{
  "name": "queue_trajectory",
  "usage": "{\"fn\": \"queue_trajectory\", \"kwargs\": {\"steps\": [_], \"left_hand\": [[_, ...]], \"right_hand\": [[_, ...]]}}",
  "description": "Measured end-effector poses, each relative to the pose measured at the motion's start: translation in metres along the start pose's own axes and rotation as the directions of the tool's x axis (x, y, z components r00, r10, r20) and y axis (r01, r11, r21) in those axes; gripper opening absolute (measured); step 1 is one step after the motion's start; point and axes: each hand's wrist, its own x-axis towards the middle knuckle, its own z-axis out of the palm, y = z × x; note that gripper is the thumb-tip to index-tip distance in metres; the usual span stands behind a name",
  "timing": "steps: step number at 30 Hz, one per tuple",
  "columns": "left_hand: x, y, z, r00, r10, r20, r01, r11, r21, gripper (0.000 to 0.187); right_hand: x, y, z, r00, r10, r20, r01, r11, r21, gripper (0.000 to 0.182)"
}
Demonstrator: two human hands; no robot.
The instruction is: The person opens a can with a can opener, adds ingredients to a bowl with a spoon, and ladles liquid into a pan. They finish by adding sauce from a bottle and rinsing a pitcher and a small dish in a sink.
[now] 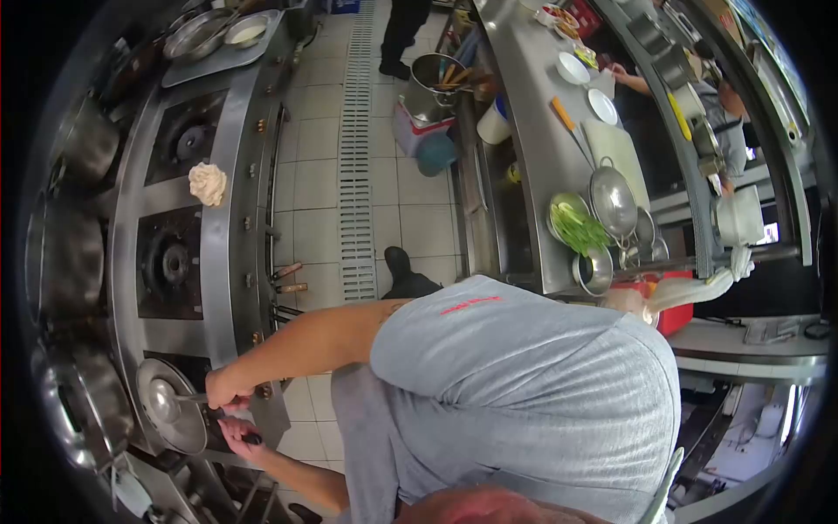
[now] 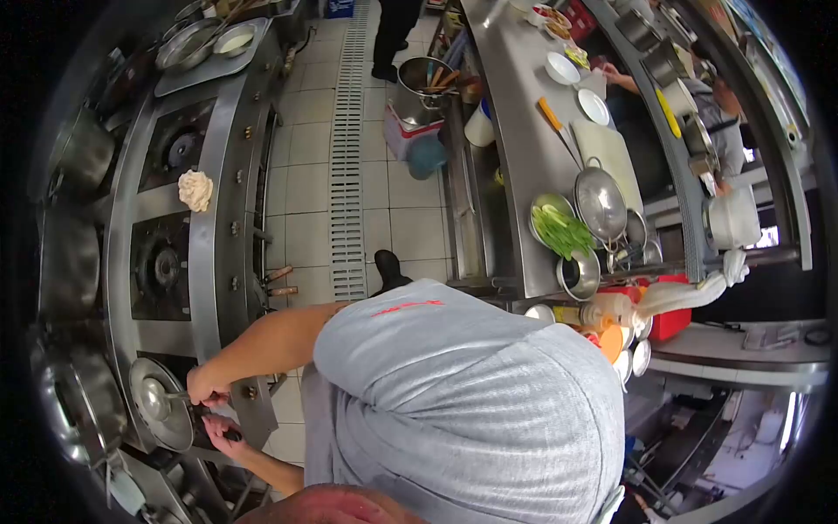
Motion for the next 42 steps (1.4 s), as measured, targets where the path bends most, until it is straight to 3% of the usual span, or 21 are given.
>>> {"fn": "queue_trajectory", "kwargs": {"steps": [2,5,6,8,10,12,13,15,18,19,20,21,24,26,27,30,33,35,39,41,42], "left_hand": [[-0.009,-0.001,0.005,0.999,0.030,-0.029,-0.024,0.981,0.193,0.035],[-0.044,-0.054,0.069,0.968,0.148,-0.204,-0.037,0.886,0.462,0.036],[-0.053,-0.067,0.085,0.975,0.162,-0.152,-0.059,0.850,0.524,0.029],[-0.053,-0.084,0.106,0.977,0.181,-0.112,-0.062,0.745,0.664,0.023],[-0.046,-0.103,0.136,0.962,0.241,-0.131,-0.047,0.616,0.787,0.016],[-0.026,-0.121,0.171,0.954,0.250,-0.168,0.028,0.481,0.876,0.017],[-0.020,-0.128,0.187,0.944,0.269,-0.191,0.068,0.409,0.910,0.017],[0.006,-0.144,0.206,0.969,0.228,-0.094,0.018,0.316,0.949,0.017],[0.032,-0.168,0.246,0.962,0.260,-0.078,0.049,0.116,0.992,0.018],[0.038,-0.178,0.258,0.954,0.287,-0.086,0.075,0.049,0.996,0.018],[0.066,-0.179,0.239,0.953,0.293,0.071,-0.041,-0.107,0.993,0.019],[0.071,-0.183,0.244,0.956,0.283,0.076,-0.047,-0.109,0.993,0.018],[0.087,-0.203,0.275,0.970,0.235,0.057,-0.044,-0.062,0.997,0.016],[0.091,-0.219,0.303,0.985,0.173,-0.002,-0.003,0.031,1.000,0.015],[0.096,-0.226,0.309,0.988,0.152,-0.017,0.004,0.086,0.996,0.014],[0.109,-0.242,0.322,0.994,0.095,-0.056,0.032,0.235,0.971,0.012],[0.116,-0.260,0.341,0.997,0.040,-0.066,0.050,0.330,0.943,0.012],[0.123,-0.270,0.353,0.998,-0.010,-0.058,0.057,0.373,0.926,0.013],[0.139,-0.279,0.359,0.997,-0.032,-0.068,0.075,0.411,0.908,0.017],[0.143,-0.278,0.360,0.997,-0.016,-0.073,0.074,0.398,0.914,0.022],[0.150,-0.276,0.348,0.995,-0.030,-0.098,0.102,0.410,0.907,0.025]], "right_hand": [[-0.043,-0.015,-0.028,0.999,-0.039,0.038,0.046,0.977,-0.210,0.022],[-0.084,0.027,-0.082,0.965,-0.234,0.121,0.260,0.919,-0.297,0.023],[-0.102,0.038,-0.103,0.948,-0.273,0.164,0.312,0.899,-0.308,0.022],[-0.183,0.042,-0.135,0.969,-0.221,0.115,0.249,0.880,-0.405,0.020],[-0.218,0.063,-0.164,0.992,-0.054,0.117,0.063,0.996,-0.069,0.022],[-0.236,0.084,-0.197,0.987,-0.087,0.136,0.067,0.987,0.146,0.025],[-0.248,0.089,-0.207,0.990,-0.109,0.090,0.095,0.985,0.141,0.025],[-0.275,0.099,-0.228,0.986,-0.166,-0.025,0.168,0.976,0.139,0.025],[-0.332,0.124,-0.262,0.922,-0.230,-0.312,0.138,0.947,-0.290,0.025],[-0.347,0.145,-0.275,0.808,-0.374,-0.454,0.132,0.868,-0.479,0.024],[-0.363,0.177,-0.297,0.654,-0.517,-0.553,0.075,0.771,-0.632,0.023],[-0.373,0.200,-0.309,0.483,-0.656,-0.579,-0.028,0.650,-0.760,0.022],[-0.407,0.229,-0.348,0.428,-0.688,-0.586,-0.014,0.643,-0.765,0.021],[-0.457,0.196,-0.349,0.601,-0.367,-0.710,0.186,0.928,-0.322,0.022],[-0.475,0.186,-0.352,0.700,-0.207,-0.684,0.240,0.970,-0.048,0.023],[-0.498,0.200,-0.363,0.624,-0.053,-0.780,0.475,0.818,0.325,0.026],[-0.544,0.193,-0.386,0.410,0.082,-0.908,0.707,0.601,0.373,0.025],[-0.580,0.200,-0.414,0.267,0.084,-0.960,0.875,0.398,0.278,0.022],[-0.655,0.234,-0.473,0.090,0.199,-0.976,0.965,0.227,0.135,0.014],[-0.686,0.250,-0.484,0.073,0.196,-0.978,0.907,0.396,0.147,0.010],[-0.684,0.233,-0.472,-0.055,0.368,-0.928,0.874,0.468,0.134,0.014]]}}
